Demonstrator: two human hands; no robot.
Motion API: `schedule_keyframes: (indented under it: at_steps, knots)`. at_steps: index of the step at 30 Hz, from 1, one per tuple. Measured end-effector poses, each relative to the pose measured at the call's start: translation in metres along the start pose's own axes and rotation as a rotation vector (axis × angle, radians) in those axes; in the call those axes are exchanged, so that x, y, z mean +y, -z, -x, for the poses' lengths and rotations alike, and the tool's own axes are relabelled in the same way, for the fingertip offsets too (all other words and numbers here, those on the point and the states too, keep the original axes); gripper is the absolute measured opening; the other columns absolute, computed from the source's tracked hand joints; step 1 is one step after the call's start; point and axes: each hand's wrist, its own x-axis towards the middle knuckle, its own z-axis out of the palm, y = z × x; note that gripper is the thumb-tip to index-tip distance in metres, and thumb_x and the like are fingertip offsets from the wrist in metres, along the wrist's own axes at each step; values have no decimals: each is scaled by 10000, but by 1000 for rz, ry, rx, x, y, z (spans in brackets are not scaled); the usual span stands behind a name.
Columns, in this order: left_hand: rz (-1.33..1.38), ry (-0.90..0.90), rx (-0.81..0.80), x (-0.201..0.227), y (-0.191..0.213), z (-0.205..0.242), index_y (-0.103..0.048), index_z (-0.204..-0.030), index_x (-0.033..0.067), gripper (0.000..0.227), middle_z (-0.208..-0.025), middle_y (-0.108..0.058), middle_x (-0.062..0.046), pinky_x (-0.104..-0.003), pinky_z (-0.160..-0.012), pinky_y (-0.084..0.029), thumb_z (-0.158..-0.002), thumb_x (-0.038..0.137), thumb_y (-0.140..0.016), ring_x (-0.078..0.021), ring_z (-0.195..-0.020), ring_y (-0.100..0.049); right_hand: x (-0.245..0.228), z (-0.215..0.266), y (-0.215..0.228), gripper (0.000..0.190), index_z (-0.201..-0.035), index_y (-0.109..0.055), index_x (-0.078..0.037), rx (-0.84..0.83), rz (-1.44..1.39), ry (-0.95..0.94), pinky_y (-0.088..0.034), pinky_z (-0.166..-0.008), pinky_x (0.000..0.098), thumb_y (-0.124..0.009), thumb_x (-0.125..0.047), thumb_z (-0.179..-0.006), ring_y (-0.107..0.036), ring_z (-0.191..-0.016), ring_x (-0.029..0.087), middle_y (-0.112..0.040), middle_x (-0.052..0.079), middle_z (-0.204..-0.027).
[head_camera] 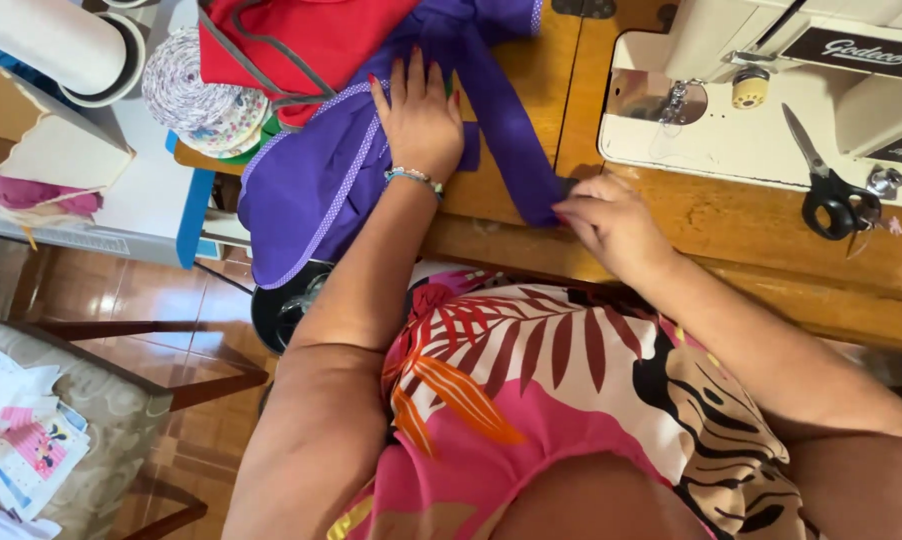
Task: Folding and cutting purple fabric strips into smaller pieces at a sewing workstation.
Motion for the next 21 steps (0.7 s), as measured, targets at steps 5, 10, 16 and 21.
schedule_keyframes:
  at_steps: [5, 10, 16, 21]
  knots:
    - [-29, -10, -9, 0, -1, 0, -649, -1367, 66, 498, -1540, -472, -127, -669, -1191, -192, -953, 342, -617, -371, -1419, -407, 8, 46, 30, 108, -1051, -721, -8, 337, 97, -247, -474, -1103, 504, -728, 86, -998, -606, -1181, 365, -671, 183, -1201]
    - [-44, -39, 0, -3, -1, -2, -657, -1357, 91, 498, -1510, -494, -137, -685, -1159, -226, -917, 324, -670, -364, -1396, -419, 4, 89, 65, 56, -1167, -570, 63, 361, -308, -533, -606, -981, 403, -541, 80, -1122, -659, -1087, 335, -610, 257, -1281]
    - [329, -350, 97, 58, 65, 25, -674, -1259, 19, 444, -1376, -550, -220, -684, -1087, -302, -839, 110, -787, -422, -1292, -460, 14, 101, 74, 170, -1258, -597, 15, 381, -540, -576, -599, -954, 266, -612, -5, -1090, -684, -993, 164, -697, 158, -1159]
    - [626, -739, -602, 145, 116, 67, -339, -1573, 42, 807, -1657, -352, -172, -567, -1297, -199, -931, 276, -768, -318, -1546, -349, -1, 71, 91, 365, -1270, -585, -88, 238, -779, -503, -590, -1087, 231, -708, 41, -951, -678, -1138, 113, -684, 53, -1246]
